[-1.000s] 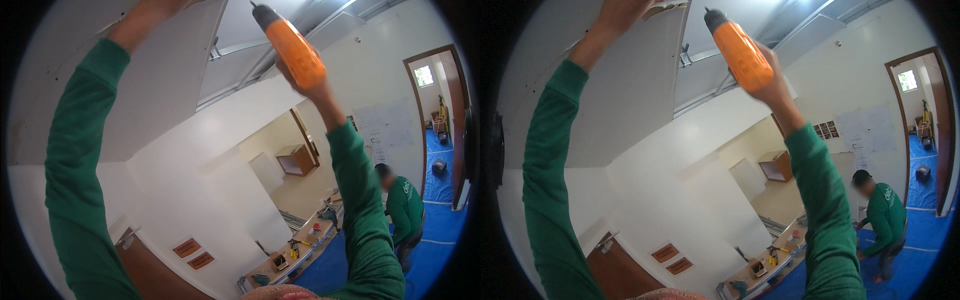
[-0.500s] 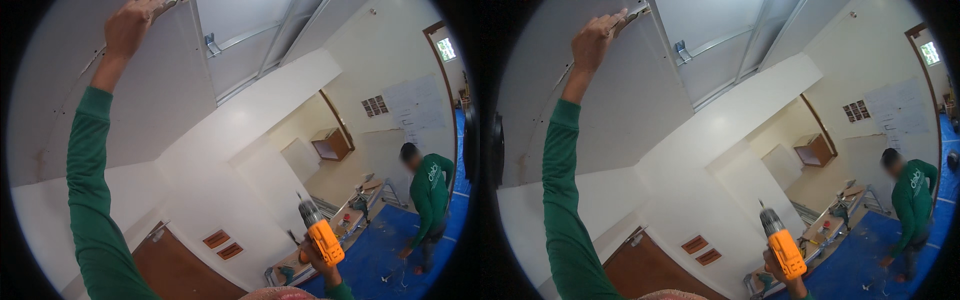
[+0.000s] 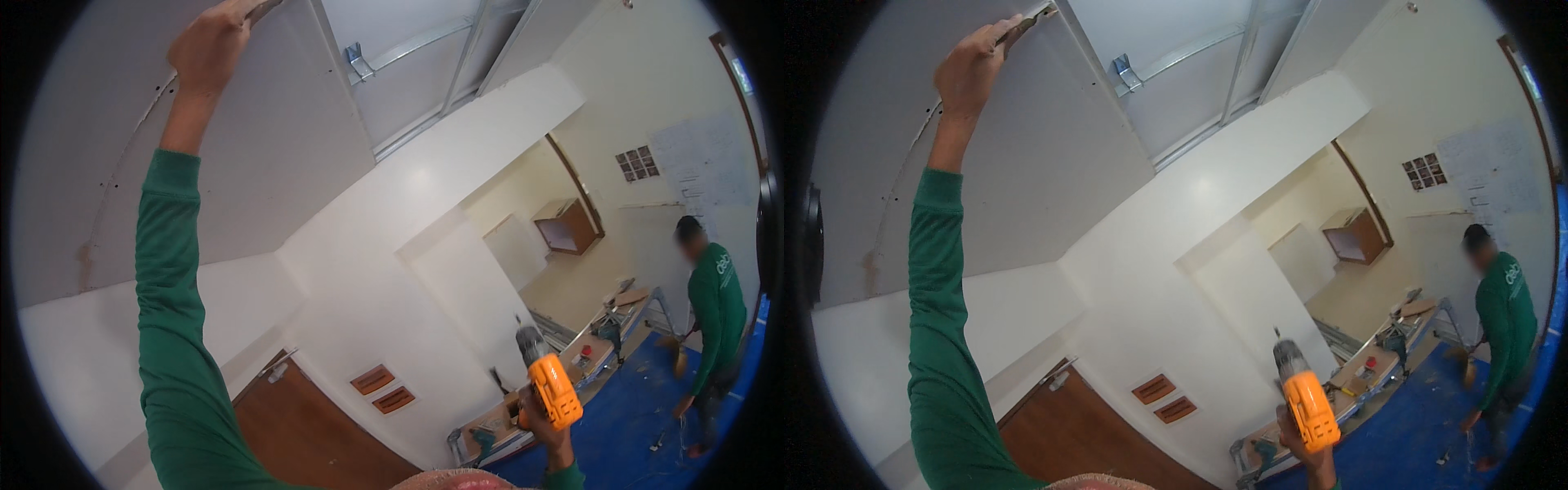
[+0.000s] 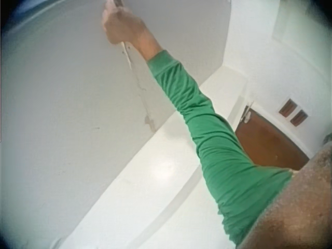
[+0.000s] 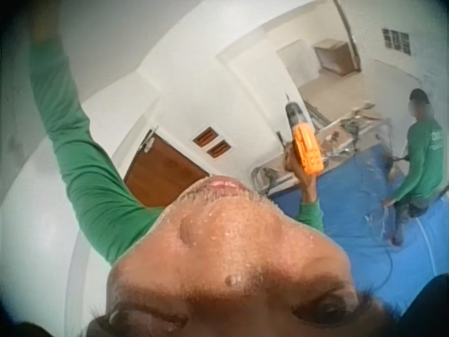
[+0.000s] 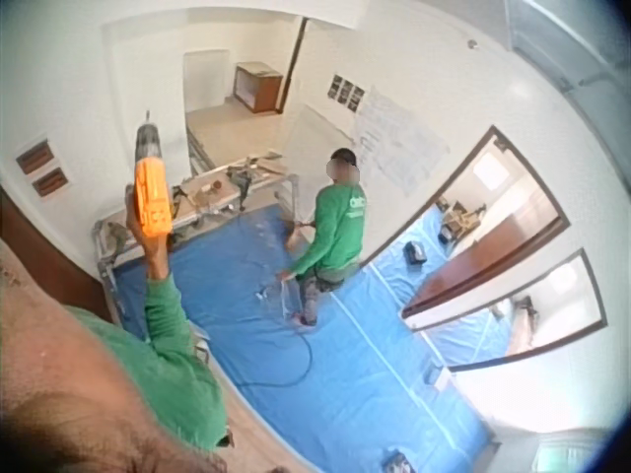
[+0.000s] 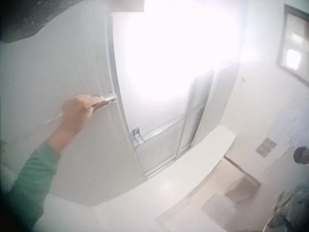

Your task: The person uses a cordless drill to drive screws into ceiling panels, securing them to the metal framework. They repeatedly position screws and operate the drill overhead while standing on a wooden plank. Another person is visible in the background moving around the room.

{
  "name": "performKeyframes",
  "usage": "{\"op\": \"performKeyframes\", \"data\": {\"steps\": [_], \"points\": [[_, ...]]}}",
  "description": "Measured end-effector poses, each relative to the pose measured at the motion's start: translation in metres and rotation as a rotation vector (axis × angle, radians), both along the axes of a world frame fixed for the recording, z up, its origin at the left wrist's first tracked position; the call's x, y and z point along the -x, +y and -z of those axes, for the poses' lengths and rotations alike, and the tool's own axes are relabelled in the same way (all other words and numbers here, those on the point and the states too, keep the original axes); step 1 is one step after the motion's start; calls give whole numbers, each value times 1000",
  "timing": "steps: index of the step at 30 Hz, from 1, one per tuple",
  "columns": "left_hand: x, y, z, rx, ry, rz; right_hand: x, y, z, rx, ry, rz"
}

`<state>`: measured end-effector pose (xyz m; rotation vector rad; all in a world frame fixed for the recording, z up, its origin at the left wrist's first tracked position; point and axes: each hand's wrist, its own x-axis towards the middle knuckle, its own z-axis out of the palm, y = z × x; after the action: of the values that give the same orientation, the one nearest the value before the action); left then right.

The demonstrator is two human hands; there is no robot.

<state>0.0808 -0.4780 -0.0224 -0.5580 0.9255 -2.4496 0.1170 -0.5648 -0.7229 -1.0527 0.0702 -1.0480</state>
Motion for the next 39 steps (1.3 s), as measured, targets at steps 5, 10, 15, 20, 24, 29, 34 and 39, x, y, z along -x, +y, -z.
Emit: {"op": "performKeyframes", "data": {"steps": [5,10,15,20,24,29,34,39], "points": [[3,-17,23,134,133,27,22,-51,-101,287,-6,312],[-17,-11,-10,229,38,-200,53,-21,-174,21,-363,81],[-25,-16,-18,168,-206,-239,37,-20,-228,90,-474,35],[15,-14,8,160,52,-394,9,-42,-300,94,-774,51],[35,10,-15,-147,-65,-273,-7,-49,-356,73,-954,-98],[38,-2,-15,4,-159,-329,-11,-74,-420,173,-998,-103],[112,-42,-8,41,-265,-611,-15,-62,-412,101,-1005,-179],[119,-59,3,219,-73,-799,-23,-41,-366,50,-930,-175]]}}
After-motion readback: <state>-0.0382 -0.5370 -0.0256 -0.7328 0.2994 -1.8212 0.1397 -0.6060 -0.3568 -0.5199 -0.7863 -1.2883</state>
